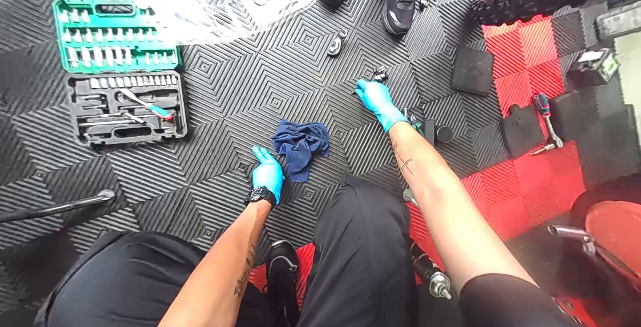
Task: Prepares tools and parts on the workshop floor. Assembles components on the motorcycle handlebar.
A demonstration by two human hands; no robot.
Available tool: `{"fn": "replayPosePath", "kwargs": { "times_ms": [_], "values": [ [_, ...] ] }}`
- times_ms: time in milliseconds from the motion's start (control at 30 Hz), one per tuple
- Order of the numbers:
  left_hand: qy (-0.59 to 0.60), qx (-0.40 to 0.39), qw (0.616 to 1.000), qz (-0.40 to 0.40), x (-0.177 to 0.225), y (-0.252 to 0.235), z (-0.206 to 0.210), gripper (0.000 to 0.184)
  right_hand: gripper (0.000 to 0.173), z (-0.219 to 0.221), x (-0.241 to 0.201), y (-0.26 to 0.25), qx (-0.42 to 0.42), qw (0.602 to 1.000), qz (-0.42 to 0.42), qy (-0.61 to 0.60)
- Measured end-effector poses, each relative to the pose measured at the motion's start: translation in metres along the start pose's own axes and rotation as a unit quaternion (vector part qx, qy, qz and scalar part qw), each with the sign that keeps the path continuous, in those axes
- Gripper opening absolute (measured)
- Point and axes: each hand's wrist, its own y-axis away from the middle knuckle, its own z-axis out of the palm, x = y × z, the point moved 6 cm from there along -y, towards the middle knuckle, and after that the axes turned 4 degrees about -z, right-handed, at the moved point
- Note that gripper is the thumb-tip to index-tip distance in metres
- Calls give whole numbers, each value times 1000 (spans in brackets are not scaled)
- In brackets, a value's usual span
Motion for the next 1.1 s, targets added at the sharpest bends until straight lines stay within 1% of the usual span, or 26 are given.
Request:
{"fn": "replayPosePath", "kwargs": {
  "times_ms": [100, 167, 233, 300, 367, 433, 500, 567, 633, 667, 700, 800, 833, 900, 1000, 1033, 1100],
  "values": [
    [-10, -5, 1000, -2, 0, -3, 0, 118, 22, 7, -5, -5, 12, 995, -78, 58],
    [-13, -8, 1000, -3, -1, -2, 1, 117, 16, 11, -10, 0, 24, 990, -105, 86],
    [-13, -11, 1000, 2, 1, -2, 1, 116, 24, 8, -15, -5, -40, 989, -87, 113],
    [-10, -6, 1000, 2, 0, -1, -1, 115, 29, 3, -13, -10, -87, 990, -52, 98],
    [-14, -4, 1000, 4, 0, -3, -1, 114, 28, -2, 4, -12, -97, 995, -9, 22],
    [-7, -4, 1000, 3, 0, -3, 1, 107, 29, -5, 40, -8, -99, 993, 26, -61],
    [5, -7, 1000, 0, -1, -2, 2, 106, 27, -6, 74, 6, -132, 988, 28, -71],
    [10, -7, 1000, 1, -1, -3, 1, 106, 25, -2, 98, 23, -170, 984, 36, -31],
    [6, -9, 1000, 2, -1, -3, 1, 110, 23, 8, 118, 35, -151, 987, 48, -5],
    [4, -7, 1000, 2, 0, -3, 1, 114, 23, 10, 121, 40, -143, 988, 56, 5],
    [1, -4, 1000, 2, 0, -4, 1, 116, 23, 10, 118, 44, -140, 988, 65, 13],
    [-7, -4, 1000, 2, -1, -2, 2, 118, 19, -8, 87, 80, -112, 990, 87, 5],
    [-5, -4, 1000, 3, -1, 0, 1, 118, 19, -10, 82, 85, -103, 991, 90, 8],
    [1, -6, 1000, 8, 0, 1, -3, 118, 23, -8, 86, 81, -89, 992, 87, 9],
    [12, -5, 1000, 6, -1, -1, 0, 120, 40, 2, 111, 49, -65, 995, 79, -6],
    [14, -6, 1000, 6, -2, -1, 1, 119, 41, -3, 112, 47, -43, 995, 83, -30],
    [13, -6, 1000, 6, -2, -2, 1, 118, 36, -19, 109, 54, 17, 988, 109, -110]
  ]
}}
